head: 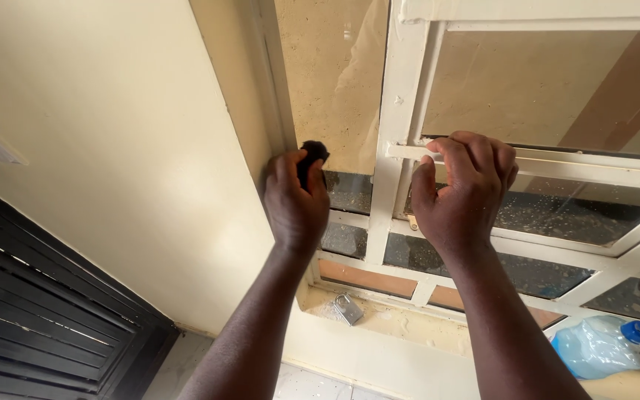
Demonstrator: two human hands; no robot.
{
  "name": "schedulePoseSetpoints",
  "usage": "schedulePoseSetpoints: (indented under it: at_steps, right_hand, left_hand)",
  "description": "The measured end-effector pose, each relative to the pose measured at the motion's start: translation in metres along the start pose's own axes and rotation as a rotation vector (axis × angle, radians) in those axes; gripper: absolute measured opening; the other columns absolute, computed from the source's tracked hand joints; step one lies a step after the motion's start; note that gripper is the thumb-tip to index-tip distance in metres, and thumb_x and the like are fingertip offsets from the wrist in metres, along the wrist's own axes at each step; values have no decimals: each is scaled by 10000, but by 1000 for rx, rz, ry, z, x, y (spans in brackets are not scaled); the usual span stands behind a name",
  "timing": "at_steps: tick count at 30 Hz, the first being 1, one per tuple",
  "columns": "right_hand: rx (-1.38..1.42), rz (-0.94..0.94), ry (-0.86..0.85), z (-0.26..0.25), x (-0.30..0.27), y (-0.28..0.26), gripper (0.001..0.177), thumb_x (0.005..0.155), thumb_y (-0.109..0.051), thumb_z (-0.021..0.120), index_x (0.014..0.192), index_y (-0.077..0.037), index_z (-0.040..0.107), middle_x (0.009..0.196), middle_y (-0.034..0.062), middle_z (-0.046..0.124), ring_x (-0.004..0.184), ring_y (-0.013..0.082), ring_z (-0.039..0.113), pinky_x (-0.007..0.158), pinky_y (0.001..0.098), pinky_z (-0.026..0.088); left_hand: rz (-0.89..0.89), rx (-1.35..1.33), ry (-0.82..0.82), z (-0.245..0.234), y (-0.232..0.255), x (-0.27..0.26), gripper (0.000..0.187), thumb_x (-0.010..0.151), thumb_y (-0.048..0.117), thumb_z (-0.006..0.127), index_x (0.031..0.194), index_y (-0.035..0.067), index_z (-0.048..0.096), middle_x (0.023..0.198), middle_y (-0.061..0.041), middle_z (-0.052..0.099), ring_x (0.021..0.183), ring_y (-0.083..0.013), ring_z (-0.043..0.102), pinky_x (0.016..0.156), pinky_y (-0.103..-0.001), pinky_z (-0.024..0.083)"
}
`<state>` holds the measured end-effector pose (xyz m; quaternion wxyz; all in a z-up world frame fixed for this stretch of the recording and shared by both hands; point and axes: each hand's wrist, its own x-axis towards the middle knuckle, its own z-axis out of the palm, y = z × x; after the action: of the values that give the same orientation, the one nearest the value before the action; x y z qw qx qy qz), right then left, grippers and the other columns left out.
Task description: Cleaning the white metal frames and glass panes of a window using a wet cloth.
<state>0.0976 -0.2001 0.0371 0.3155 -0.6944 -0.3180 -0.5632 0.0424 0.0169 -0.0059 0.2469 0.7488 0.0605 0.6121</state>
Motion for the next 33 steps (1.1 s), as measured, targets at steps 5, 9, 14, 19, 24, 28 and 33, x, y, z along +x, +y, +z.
schedulePoseSetpoints:
  at_steps: [5,9,14,19,24,28,33]
  right_hand:
    - [-18,28,-56,-8,6,-3,162,835,-47,749,996,-62,739,970,90,606,1000,326,538,916,465,387]
    - [-23,53,-124,-15,7,-2,136,855,-71,739,990,-74,748,956,86,614,989,319,556,885,457,402]
    - [-23,34,-153,-20,11,-1,135,860,-85,738,994,-80,751,964,85,614,982,318,560,868,456,412]
    - [-34,54,-154,-20,10,4,151,840,-77,737,990,-69,749,955,103,619,980,338,567,863,471,422]
    - [-200,38,-93,-23,-1,19,121,868,-115,741,988,-113,735,938,65,540,979,304,519,892,458,391]
    - [-256,28,-79,-24,1,24,117,851,-138,765,963,-140,731,949,37,526,978,278,515,860,426,391]
    - [-271,41,-196,-42,16,1,77,902,-54,748,967,-79,713,982,97,552,976,295,477,915,424,373]
  left_hand:
    - [53,-105,-114,5,15,-43,59,955,199,716,985,149,708,823,-70,656,790,-327,690,694,-416,559]
    - [57,-63,-243,24,-18,-97,149,923,263,748,1003,143,711,850,-74,668,826,-344,701,706,-444,580]
    - [72,-31,-144,13,-1,-36,162,947,217,722,1068,113,692,899,-131,655,857,-401,683,723,-495,563]
    - [32,32,5,4,4,-2,230,920,195,756,1125,136,669,964,-69,660,863,-338,700,733,-461,574]
    - [-2,-48,-166,12,-12,-59,144,934,205,735,1041,143,661,935,-88,671,875,-348,704,729,-452,572]
    - [-118,28,-189,7,-24,-96,181,943,227,707,1080,154,615,959,-52,648,875,-308,711,727,-418,584]
    - [-335,112,-155,-12,-5,-68,260,983,164,669,1180,50,542,1025,-138,687,873,-299,709,721,-413,627]
